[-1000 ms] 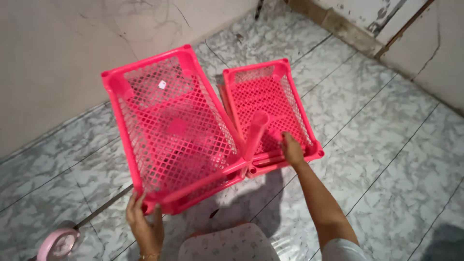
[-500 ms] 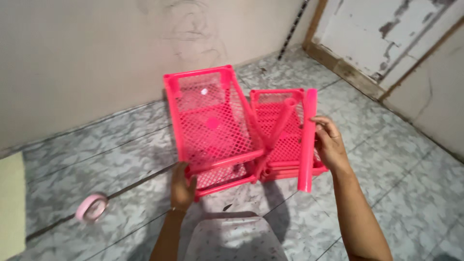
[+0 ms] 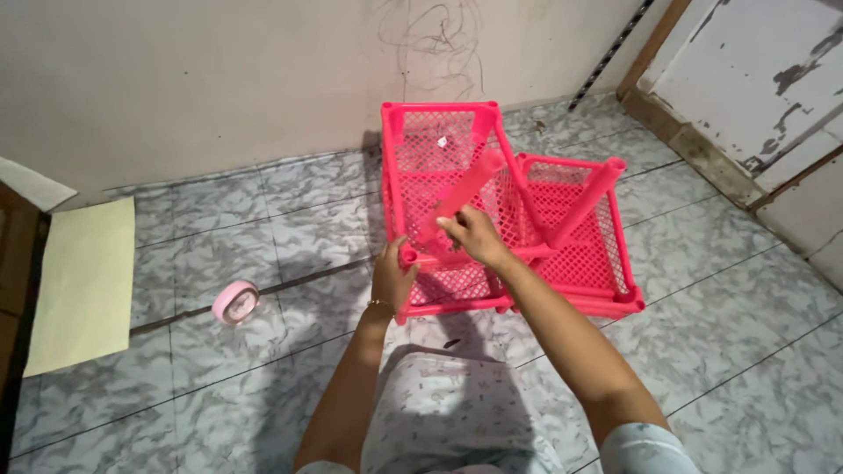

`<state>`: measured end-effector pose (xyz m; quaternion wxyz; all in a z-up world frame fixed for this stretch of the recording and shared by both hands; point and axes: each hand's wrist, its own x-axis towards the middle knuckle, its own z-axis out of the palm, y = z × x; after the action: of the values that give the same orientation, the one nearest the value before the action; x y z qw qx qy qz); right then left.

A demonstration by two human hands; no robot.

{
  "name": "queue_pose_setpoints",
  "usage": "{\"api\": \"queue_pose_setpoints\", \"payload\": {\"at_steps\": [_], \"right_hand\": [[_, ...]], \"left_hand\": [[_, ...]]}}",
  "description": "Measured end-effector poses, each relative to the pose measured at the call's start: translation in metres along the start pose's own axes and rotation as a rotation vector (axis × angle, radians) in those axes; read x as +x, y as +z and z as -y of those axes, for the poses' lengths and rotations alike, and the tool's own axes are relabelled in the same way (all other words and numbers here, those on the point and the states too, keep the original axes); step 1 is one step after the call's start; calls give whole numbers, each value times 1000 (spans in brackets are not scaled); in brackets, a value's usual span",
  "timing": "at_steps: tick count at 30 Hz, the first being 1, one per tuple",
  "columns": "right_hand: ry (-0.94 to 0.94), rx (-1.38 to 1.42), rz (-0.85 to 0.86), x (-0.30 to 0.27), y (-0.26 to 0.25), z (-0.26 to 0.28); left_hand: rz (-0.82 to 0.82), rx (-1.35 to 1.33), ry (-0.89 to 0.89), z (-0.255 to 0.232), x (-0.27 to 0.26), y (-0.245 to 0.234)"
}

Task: The person assembles a pink plastic storage rack by inserting vertical poles into the corners of two mesh trays and stacking them. The person repeatedly adjusts and reinserts the poles to secure the structure.

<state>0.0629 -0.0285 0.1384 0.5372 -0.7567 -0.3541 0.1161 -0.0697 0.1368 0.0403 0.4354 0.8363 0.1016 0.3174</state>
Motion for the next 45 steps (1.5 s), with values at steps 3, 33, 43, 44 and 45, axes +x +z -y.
{"api": "queue_pose_setpoints", "payload": {"at_steps": [3,33,43,44,45], "right_hand": [[40,-29,-23,15,21,-23],[-190,253,254,49,32,9],[-228,-58,89,46,33,24],[-326,76,134,46,29,27],[-247,184,195,46,25,29]], "left_hand": [[-4,-39,65,8,0,6],[21,2,-7,71,8,35],[2,-46,-42,82,4,43],[3,-53,-47,83,4,44],[5,-62,-52,84,4,45]]}}
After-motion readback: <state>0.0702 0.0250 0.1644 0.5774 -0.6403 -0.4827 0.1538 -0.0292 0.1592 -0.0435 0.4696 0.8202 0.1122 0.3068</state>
